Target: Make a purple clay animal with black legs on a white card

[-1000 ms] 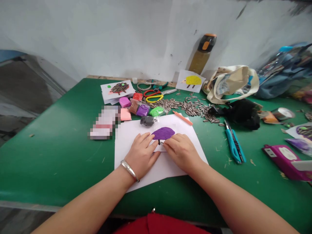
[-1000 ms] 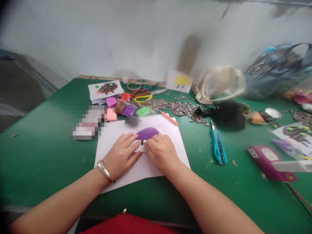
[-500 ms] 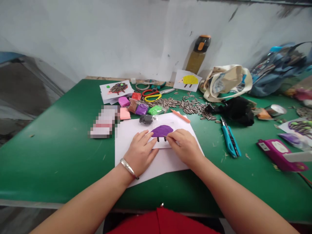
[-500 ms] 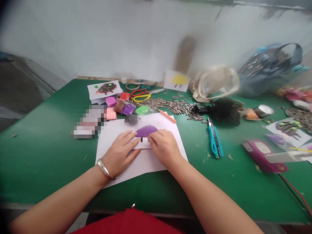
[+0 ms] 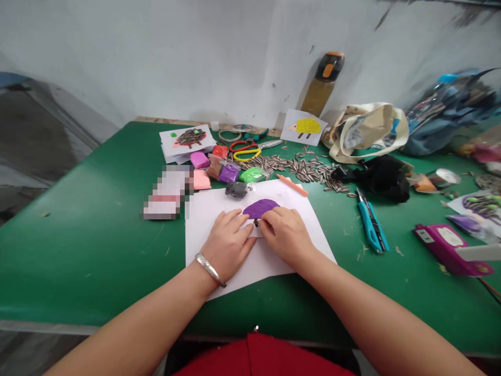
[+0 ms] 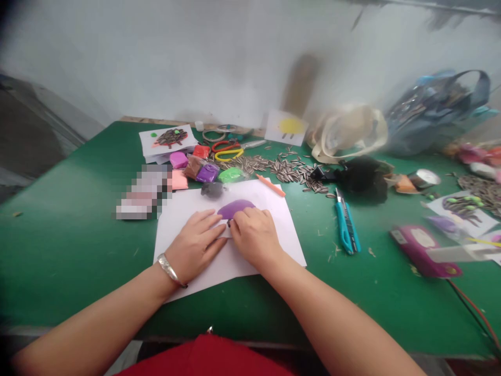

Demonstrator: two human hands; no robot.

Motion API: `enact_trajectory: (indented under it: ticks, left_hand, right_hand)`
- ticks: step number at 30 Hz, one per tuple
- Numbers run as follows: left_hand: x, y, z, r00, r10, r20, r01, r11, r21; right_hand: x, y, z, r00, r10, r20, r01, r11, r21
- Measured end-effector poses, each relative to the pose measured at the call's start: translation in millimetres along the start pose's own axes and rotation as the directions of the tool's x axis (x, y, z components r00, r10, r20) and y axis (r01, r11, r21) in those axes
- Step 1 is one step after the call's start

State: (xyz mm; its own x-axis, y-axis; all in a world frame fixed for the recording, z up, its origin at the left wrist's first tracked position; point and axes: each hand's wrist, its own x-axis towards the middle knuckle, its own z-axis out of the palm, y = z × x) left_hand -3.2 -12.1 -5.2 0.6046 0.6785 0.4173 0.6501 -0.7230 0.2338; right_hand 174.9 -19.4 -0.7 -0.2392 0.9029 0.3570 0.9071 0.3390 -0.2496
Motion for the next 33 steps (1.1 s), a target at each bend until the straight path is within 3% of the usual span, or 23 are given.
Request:
enact_trajectory:
  ticks: [10,23,30,33]
  left_hand:
    - [0.7,1.3,0.2,1.000,-0.022,0.011,0.022,1.000,-0.016]
    - [1.2,2.7,-0.9,0.999,-0.029,0.013,0.029,0.999,-0.016]
    - [0.8,1.5,-1.3,1.000,-0.009,0.011,0.009,1.000,0.014]
    - [0.5,1.6,-0.9,1.000,-0.007,0.008,0.007,1.000,0.023]
  right_hand:
    - [10.8,-3.8,-1.4,0.997,0.073,-0.003,-0.073,0.997,0.010]
    - [9.7,1.4,-0.8,0.999,0.046,0.017,-0.047,0.995,0.090]
    - [4.0,28.6,-29.5,0.984,0.179,-0.021,-0.168,0.952,0.256]
    - [-2.2,38.5,-39.0,0.976,0.213,0.037,-0.216,0.947,0.237]
